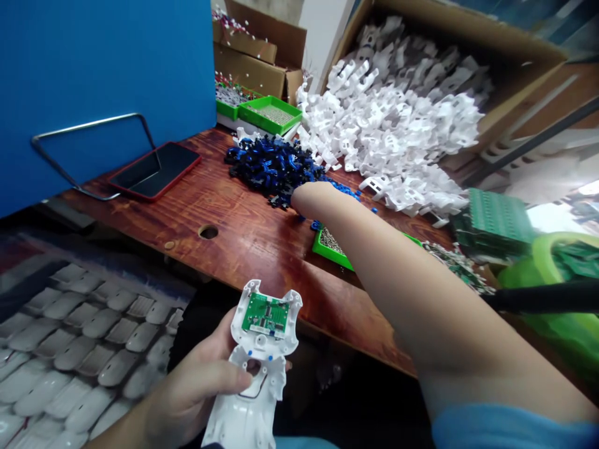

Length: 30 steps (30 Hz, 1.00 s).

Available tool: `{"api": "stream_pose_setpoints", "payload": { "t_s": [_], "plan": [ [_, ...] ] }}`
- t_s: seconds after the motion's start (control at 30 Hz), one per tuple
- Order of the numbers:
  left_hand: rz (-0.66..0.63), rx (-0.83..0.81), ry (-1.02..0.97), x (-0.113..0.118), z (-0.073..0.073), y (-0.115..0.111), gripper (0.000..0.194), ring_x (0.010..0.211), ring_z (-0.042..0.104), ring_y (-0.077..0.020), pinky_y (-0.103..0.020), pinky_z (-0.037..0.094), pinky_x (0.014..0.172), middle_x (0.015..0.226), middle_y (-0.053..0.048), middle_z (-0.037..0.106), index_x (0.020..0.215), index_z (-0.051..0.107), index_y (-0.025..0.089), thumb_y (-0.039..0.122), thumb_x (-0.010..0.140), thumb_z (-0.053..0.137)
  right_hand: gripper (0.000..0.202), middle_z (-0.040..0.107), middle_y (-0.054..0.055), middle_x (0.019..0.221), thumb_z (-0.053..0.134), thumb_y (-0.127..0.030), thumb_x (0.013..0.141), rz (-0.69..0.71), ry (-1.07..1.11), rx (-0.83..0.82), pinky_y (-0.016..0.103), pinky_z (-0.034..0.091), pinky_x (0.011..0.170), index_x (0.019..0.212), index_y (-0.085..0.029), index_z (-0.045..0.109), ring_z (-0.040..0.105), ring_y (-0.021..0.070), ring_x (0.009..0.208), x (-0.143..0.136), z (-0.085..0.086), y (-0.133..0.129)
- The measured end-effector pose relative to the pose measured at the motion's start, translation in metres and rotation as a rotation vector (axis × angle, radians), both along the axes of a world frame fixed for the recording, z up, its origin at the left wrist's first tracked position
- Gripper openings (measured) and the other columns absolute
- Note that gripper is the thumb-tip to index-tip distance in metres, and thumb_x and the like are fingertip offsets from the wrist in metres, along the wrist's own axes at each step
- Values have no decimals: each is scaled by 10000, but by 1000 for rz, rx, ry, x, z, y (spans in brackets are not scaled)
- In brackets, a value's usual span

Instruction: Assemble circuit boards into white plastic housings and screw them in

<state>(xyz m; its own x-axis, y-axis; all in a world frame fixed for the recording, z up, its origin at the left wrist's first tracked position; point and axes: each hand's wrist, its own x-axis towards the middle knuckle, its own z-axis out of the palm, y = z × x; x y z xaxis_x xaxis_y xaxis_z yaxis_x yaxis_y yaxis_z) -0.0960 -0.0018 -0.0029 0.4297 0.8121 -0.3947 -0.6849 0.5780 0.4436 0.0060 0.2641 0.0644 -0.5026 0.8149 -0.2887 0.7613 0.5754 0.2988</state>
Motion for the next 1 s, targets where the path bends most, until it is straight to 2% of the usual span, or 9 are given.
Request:
{"api": "stream_pose_setpoints", "payload": {
  "t_s": [0.2, 0.3, 0.37, 0.47, 0.63, 0.73, 0.83, 0.9, 1.0],
  "plan": [
    [39, -11, -47, -8, -5, -4, 591, 1019, 650, -262, -334, 488, 840, 1076, -63, 709, 1186, 550, 243, 176, 634, 752, 272, 679, 133, 948, 632, -41, 695, -9, -83, -47, 415, 513, 765, 933, -141, 717, 642, 296, 925, 2, 2, 1],
    [81, 17, -62, -8, -7, -5, 560, 1084, 616, -290, -363, 469, 895, 1107, -75, 693, 1168, 576, 243, 217, 639, 757, 261, 685, 116, 884, 630, -11, 683, 25, -76, -54, 399, 497, 762, 876, -156, 729, 644, 267, 884, 3, 5, -1],
    [82, 23, -83, -8, -9, -5, 552, 1092, 611, -302, -373, 460, 916, 1118, -78, 688, 1159, 587, 243, 216, 635, 759, 243, 681, 94, 793, 674, 9, 629, 36, -82, -72, 397, 488, 752, 798, -155, 733, 642, 255, 837, 4, 5, -1],
    [56, 17, -104, -9, -12, -6, 598, 1044, 637, -310, -366, 487, 871, 1152, -68, 673, 1174, 576, 265, 182, 614, 766, 213, 645, 54, 661, 721, 19, 556, 45, -77, -96, 391, 471, 753, 686, -150, 720, 632, 240, 788, 6, 3, 2],
    [25, 63, -111, -8, -18, -5, 682, 1007, 650, -312, -317, 527, 732, 1121, -85, 678, 1231, 536, 266, 151, 594, 748, 146, 635, 20, 629, 715, -33, 590, 47, -24, -115, 343, 456, 726, 648, -167, 709, 609, 185, 722, 11, 2, 2],
    [44, 59, -96, -5, -19, -5, 713, 986, 659, -305, -338, 534, 753, 1118, -67, 680, 1233, 523, 281, 125, 573, 740, 121, 645, 24, 635, 712, -49, 604, 41, 2, -116, 335, 453, 723, 637, -165, 702, 601, 180, 731, 14, 4, -1],
    [58, 50, -60, -1, -17, -6, 826, 981, 659, -305, -360, 531, 777, 1031, -62, 702, 1297, 431, 296, 139, 557, 762, 79, 627, 34, 603, 680, -79, 660, 52, 29, -114, 336, 456, 715, 641, -153, 701, 599, 185, 727, 14, 3, -3],
    [50, 50, 13, 2, -15, -7, 874, 929, 672, -296, -349, 534, 735, 986, -86, 709, 1321, 377, 277, 178, 558, 791, 68, 617, 48, 600, 662, -90, 675, 66, 50, -100, 349, 459, 700, 663, -142, 703, 600, 200, 717, 15, 2, -4],
    [65, 38, 168, 10, -11, -10, 846, 863, 680, -266, -304, 526, 689, 988, -126, 711, 1285, 384, 233, 220, 564, 829, 115, 638, 84, 725, 618, -100, 700, 106, 110, -38, 386, 459, 727, 753, -141, 711, 605, 245, 799, 19, 7, -12]
  ]
}}
